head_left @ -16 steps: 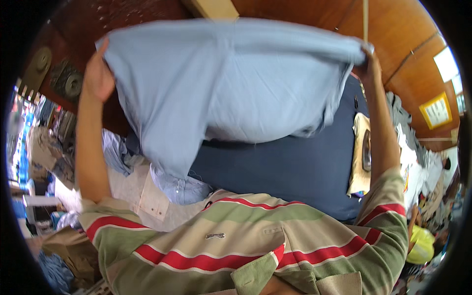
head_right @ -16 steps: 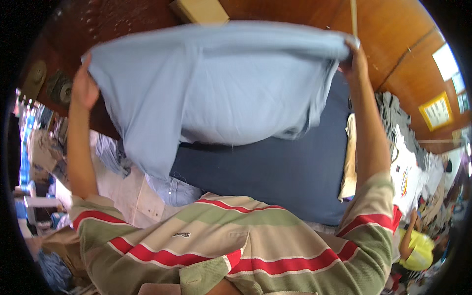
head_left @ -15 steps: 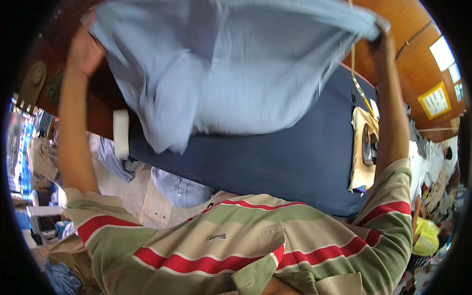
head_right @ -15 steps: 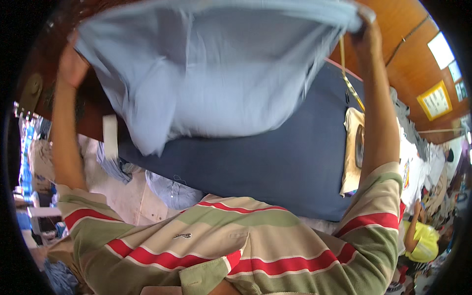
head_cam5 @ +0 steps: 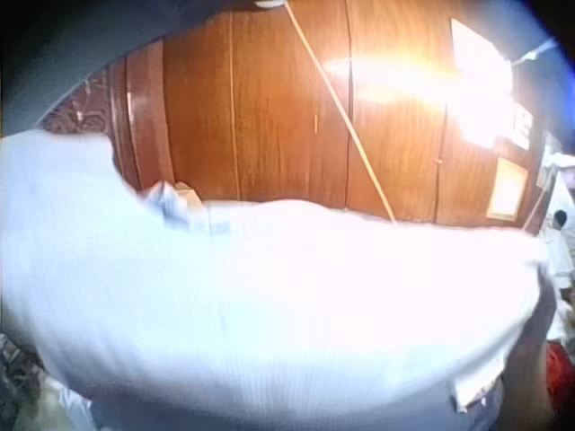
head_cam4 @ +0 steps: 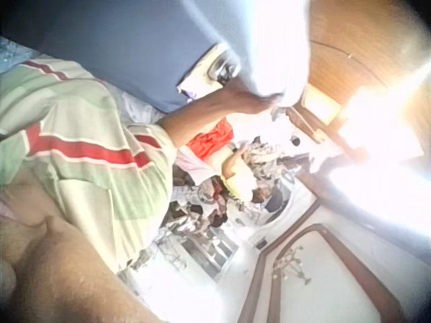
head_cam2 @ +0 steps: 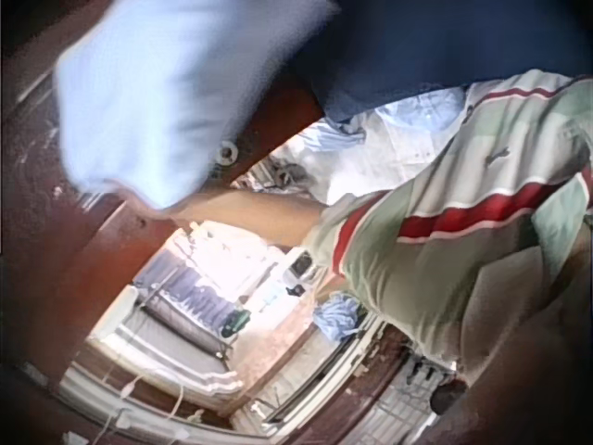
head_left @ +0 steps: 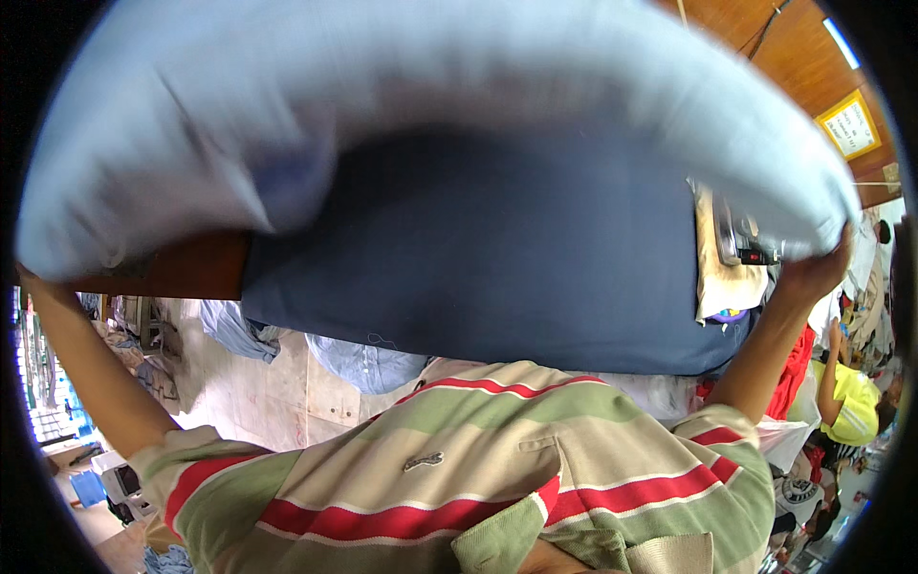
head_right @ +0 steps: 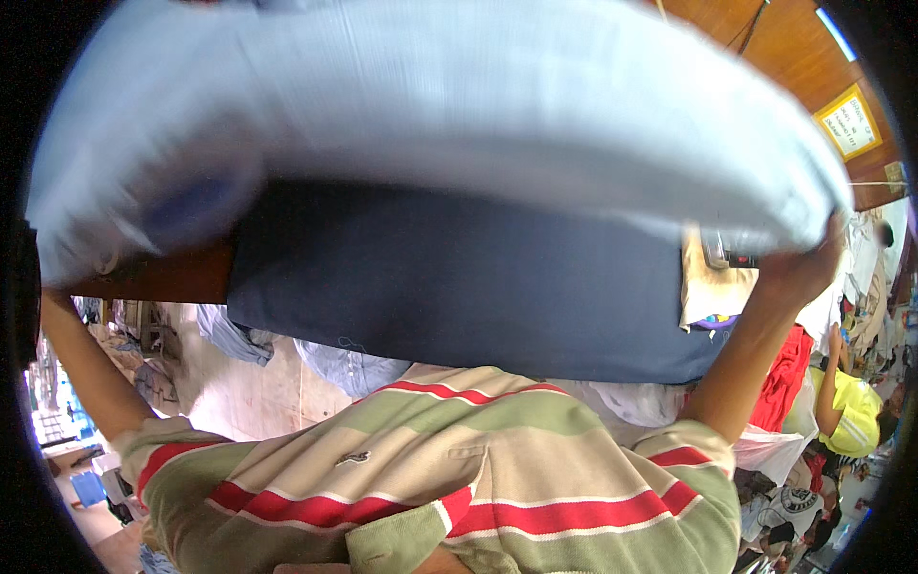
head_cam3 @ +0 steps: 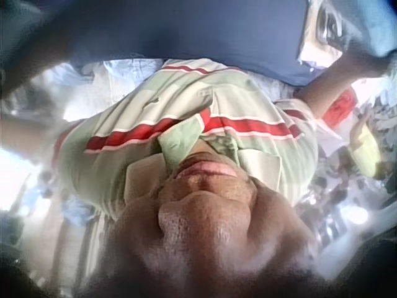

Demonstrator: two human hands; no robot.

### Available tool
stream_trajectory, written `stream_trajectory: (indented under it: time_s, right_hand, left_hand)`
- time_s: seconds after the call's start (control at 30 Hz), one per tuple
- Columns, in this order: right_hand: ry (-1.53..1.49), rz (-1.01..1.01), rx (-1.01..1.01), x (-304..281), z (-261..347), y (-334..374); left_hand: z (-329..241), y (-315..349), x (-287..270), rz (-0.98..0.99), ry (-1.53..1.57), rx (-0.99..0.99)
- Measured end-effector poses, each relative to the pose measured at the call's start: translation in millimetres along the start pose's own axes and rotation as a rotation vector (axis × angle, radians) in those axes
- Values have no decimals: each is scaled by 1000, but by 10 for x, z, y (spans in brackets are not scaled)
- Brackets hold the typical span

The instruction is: The person irons a blue collared shirt on a flat surface using a handheld iron, smoothing the fabric and pressing different sections of the shirt one after another.

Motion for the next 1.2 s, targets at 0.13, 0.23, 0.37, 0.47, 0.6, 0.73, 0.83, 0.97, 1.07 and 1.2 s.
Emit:
stream_trajectory:
  time_s: [0.13,0.23,0.37,0.47,0.6,0.73,0.83,0.97,1.07,1.2]
  right_hand:
    - [66,68,440,-957,-996,943]
    - [236,138,743,-1038,-1721,1587]
    - [280,267,662,-1262,-1908,1863]
    - [433,435,553,-1287,-1869,1856]
    - [547,509,568,-1607,-1842,1779]
    - [494,424,579,-1745,-1375,1845]
    - [682,494,568,-1900,-1095,2183]
    - [820,491,499,-2261,-916,2851]
    - [994,348,600,-2952,-1245,3498]
    - [1177,379,108,-2275,-1131,2846]
  left_hand:
    - [2046,678,478,-74,325,-495]
    - [2994,1110,1675,53,631,-904]
    - [3606,1634,1943,51,800,-914]
    - [3689,1911,2164,128,372,-776]
    - [3750,2168,1880,-185,-125,-663]
    - [3133,2298,1753,-328,-330,-523]
    - [3081,2551,1745,-257,-464,-574]
    - [3335,3048,1819,-188,-761,-772]
    - [3645,3271,2042,-186,-807,-890]
    - [3444,2550,2397,-465,-1246,-454]
Point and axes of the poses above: each hand's wrist, its own y-axis away from the middle knuckle, its own x-axis out of the palm, z = x × y, the point moved 5 cm from there along -y, towards the middle knuckle, and after that the axes turned 14 degrees about z, right-handed, at the moved point
